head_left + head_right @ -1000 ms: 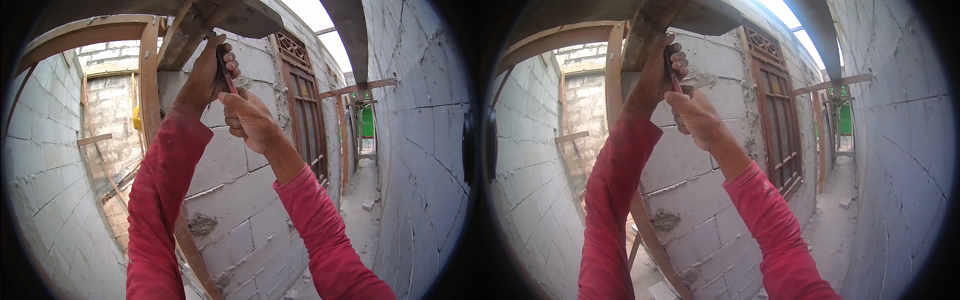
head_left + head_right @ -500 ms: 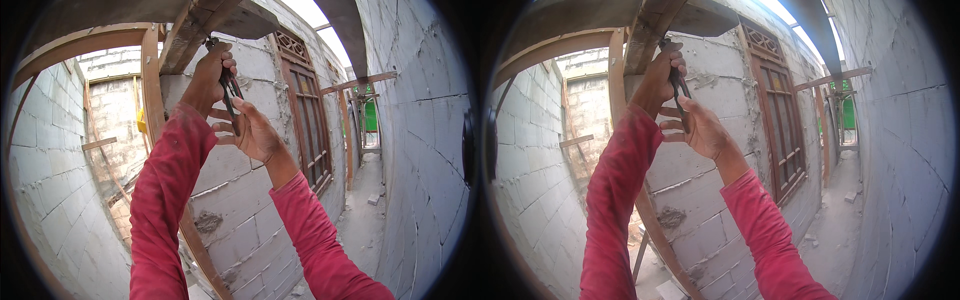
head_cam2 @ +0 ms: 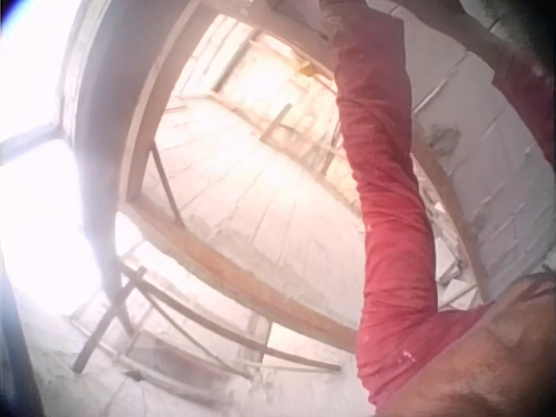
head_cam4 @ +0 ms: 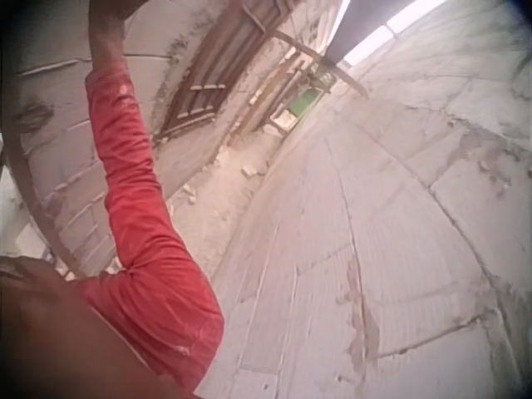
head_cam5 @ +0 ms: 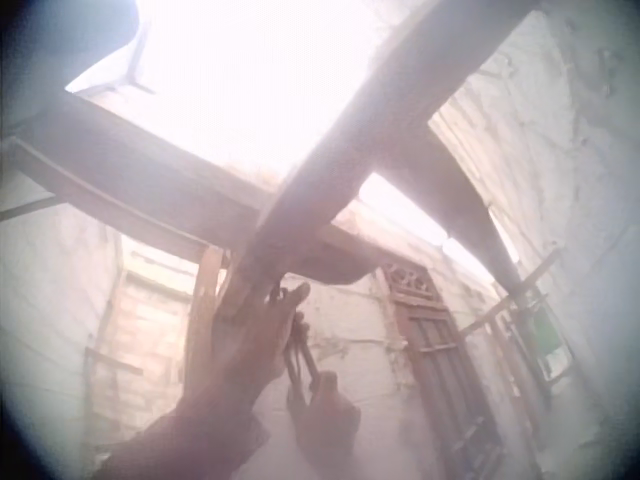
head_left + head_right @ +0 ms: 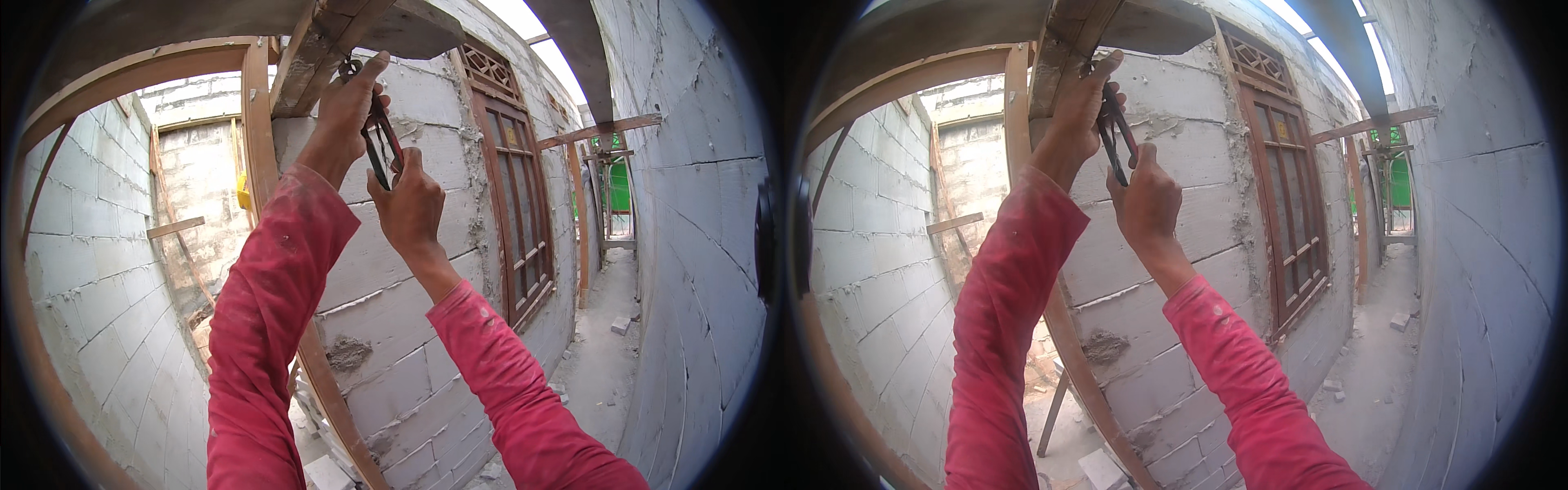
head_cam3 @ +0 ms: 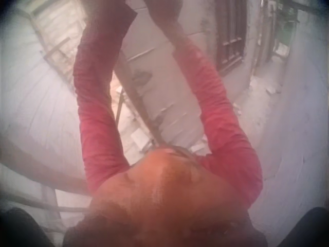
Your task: The person removes metal and wooden supports from a wall and ceiling structure using pliers. They detach metal rods and wooden beams, then move through the room to continue dismantling the framework.
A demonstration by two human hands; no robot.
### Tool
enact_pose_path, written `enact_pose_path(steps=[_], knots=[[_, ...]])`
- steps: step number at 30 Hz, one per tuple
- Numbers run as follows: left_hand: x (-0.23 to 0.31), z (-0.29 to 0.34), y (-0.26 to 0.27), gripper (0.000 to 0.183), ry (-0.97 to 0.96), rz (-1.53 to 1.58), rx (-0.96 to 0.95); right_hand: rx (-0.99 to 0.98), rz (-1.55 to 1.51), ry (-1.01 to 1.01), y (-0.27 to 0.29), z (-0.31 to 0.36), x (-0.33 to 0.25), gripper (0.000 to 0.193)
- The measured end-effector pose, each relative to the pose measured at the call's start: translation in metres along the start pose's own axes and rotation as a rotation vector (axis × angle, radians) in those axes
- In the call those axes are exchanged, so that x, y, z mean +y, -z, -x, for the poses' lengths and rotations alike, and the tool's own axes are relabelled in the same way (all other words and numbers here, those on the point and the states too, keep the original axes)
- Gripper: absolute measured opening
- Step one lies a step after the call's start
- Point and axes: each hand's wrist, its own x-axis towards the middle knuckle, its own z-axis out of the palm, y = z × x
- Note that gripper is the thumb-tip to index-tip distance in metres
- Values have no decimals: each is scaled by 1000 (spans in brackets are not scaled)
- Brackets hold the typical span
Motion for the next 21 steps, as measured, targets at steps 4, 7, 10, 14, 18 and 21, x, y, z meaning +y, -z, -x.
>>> enact_pose_path(steps=[4, 7, 10, 14, 18, 21], knots=[[-26, -21, -4, 21, -24, 62, 7, -306, -613, -190, 11, -1, 10, 37], [-24, -25, 15, 17, 101, 377, -234, -642, -1064, -432, 40, -23, -1, 58], [-20, -20, 15, 17, 141, 485, -290, -713, -1057, -408, 42, -28, 0, 66], [-20, -3, -3, 28, -80, -8, -70, -382, -587, -210, 23, -23, 5, 53], [-13, 5, 9, 42, -258, -390, 84, -593, -910, -284, 25, -24, -11, 53], [-10, -1, 8, 47, -333, -538, 98, -713, -1203, -378, 26, -30, -2, 52]])
